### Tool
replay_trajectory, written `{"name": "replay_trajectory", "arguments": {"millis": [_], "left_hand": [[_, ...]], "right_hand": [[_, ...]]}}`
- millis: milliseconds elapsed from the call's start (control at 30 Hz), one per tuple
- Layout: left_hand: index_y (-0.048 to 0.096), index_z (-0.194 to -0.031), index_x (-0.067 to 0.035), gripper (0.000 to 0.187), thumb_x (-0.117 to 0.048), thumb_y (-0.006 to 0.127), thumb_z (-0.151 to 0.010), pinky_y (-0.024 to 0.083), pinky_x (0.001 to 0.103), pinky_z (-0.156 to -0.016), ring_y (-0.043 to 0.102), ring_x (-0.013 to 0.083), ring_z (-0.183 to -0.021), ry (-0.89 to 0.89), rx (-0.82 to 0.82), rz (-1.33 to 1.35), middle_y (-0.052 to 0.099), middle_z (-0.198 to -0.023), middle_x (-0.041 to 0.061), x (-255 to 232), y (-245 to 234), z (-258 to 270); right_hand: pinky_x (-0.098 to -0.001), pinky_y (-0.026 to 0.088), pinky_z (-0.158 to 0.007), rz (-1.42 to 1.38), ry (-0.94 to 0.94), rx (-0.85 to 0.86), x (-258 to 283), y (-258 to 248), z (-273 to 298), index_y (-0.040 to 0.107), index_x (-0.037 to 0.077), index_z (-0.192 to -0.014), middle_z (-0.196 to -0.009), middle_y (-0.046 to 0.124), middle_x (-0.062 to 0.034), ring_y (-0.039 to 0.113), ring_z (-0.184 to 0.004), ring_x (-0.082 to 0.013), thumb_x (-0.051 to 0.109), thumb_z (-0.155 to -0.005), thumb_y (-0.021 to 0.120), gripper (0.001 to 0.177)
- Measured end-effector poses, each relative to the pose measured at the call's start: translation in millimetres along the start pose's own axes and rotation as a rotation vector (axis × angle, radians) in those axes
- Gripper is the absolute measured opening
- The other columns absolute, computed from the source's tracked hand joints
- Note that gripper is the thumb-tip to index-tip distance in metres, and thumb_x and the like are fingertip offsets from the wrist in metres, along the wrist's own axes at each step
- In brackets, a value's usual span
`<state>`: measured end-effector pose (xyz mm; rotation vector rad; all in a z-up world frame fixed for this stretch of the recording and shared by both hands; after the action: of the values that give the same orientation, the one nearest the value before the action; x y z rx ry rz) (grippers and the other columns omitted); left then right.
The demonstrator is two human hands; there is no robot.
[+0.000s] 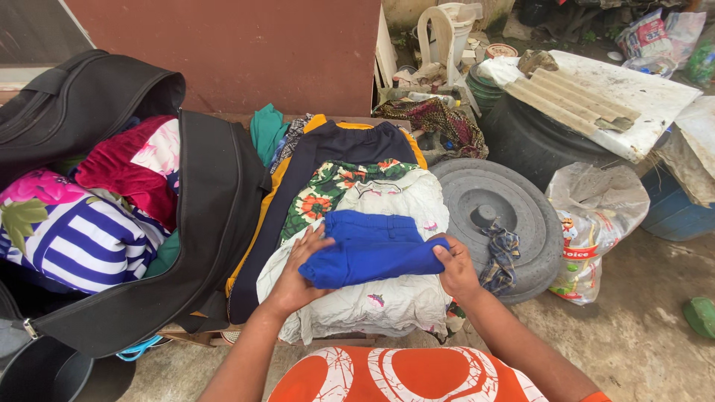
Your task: The person picks up clothing items from a bag, folds them by hand on a surface, and places the folded items back into the bag.
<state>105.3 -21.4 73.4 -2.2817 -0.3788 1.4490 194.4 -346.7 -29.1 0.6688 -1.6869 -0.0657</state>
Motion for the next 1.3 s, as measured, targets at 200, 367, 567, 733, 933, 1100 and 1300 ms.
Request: {"name": "replay_trajectory", "arguments": {"millis": [200,367,567,733,933,1100,1300], "left_hand": [[0.066,-0.132,-0.005,0.046,-0.005,0.081,-0.089,0.057,0.034,-0.103,0.069,0.0277,-0.122,-0.058,0.015,0.335,0.071,-0.130,0.017,33,39,-12],[0.043,-0.143,-0.002,0.066,-0.030,0.075,-0.092,0.056,0.038,-0.093,0.074,0.0308,-0.110,-0.219,-0.401,0.188,0.073,-0.120,0.022,65,23,-24],[0.008,-0.164,-0.007,0.096,-0.047,0.063,-0.096,0.052,0.050,-0.097,0.061,0.0522,-0.116,-0.539,-0.369,-0.110,0.059,-0.128,0.037,95,21,-39],[0.011,-0.164,-0.011,0.092,-0.043,0.064,-0.095,0.053,0.051,-0.094,0.060,0.0521,-0.113,-0.367,-0.359,-0.280,0.044,-0.143,0.036,65,9,-54],[0.049,-0.149,-0.028,0.057,-0.032,0.062,-0.094,0.042,0.050,-0.105,0.049,0.0428,-0.133,-0.182,-0.262,-0.744,0.041,-0.150,0.023,36,12,-64],[0.051,-0.151,-0.036,0.057,-0.019,0.056,-0.098,0.028,0.047,-0.127,0.040,0.0245,-0.155,0.148,-0.008,-1.087,0.043,-0.165,0.004,32,50,-67],[0.048,-0.150,-0.028,0.083,-0.051,0.073,-0.075,0.022,0.057,-0.113,0.034,0.0413,-0.146,0.137,0.213,-0.689,0.043,-0.157,0.017,-3,66,-49]], "right_hand": [[-0.0381,0.051,-0.096,-0.255,-0.078,0.007,17,0,-6,0.058,-0.004,-0.122,-0.110,0.068,-0.0156,0.066,-0.105,-0.0232,0.041,-0.108,0.058,0.048],[-0.0351,0.043,-0.105,0.596,0.054,0.006,0,17,-20,0.043,-0.001,-0.143,-0.130,0.058,-0.0118,0.053,-0.121,-0.0184,0.038,-0.088,0.077,0.076],[-0.0331,0.050,-0.098,0.689,0.072,-0.231,-16,8,-50,0.052,0.000,-0.140,-0.125,0.068,-0.0143,0.063,-0.113,-0.0211,0.042,-0.097,0.067,0.062],[-0.0445,0.056,-0.083,1.069,0.084,-0.299,-19,1,-64,0.053,0.000,-0.123,-0.101,0.072,-0.0262,0.072,-0.094,-0.0403,0.047,-0.096,0.064,0.056],[-0.0500,0.055,-0.082,1.181,0.206,-0.244,-30,-6,-78,0.049,0.002,-0.125,-0.099,0.072,-0.0296,0.071,-0.094,-0.0466,0.052,-0.097,0.059,0.058],[-0.0491,0.055,-0.086,1.203,0.279,-0.223,-39,-17,-86,0.048,0.002,-0.132,-0.104,0.071,-0.0304,0.070,-0.097,-0.0461,0.052,-0.096,0.059,0.063],[-0.0439,0.056,-0.087,1.187,0.390,-0.221,-34,-14,-96,0.053,0.002,-0.136,-0.110,0.073,-0.0263,0.072,-0.099,-0.0384,0.053,-0.092,0.064,0.068]]}}
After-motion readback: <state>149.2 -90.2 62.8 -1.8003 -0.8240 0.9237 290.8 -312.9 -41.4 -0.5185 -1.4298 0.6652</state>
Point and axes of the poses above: each hand's wrist, its own z-axis away from the middle knuckle, its own y-axis out of the palm, x = y × z, the point moved 9 cm from there along -z, towards the middle knuckle
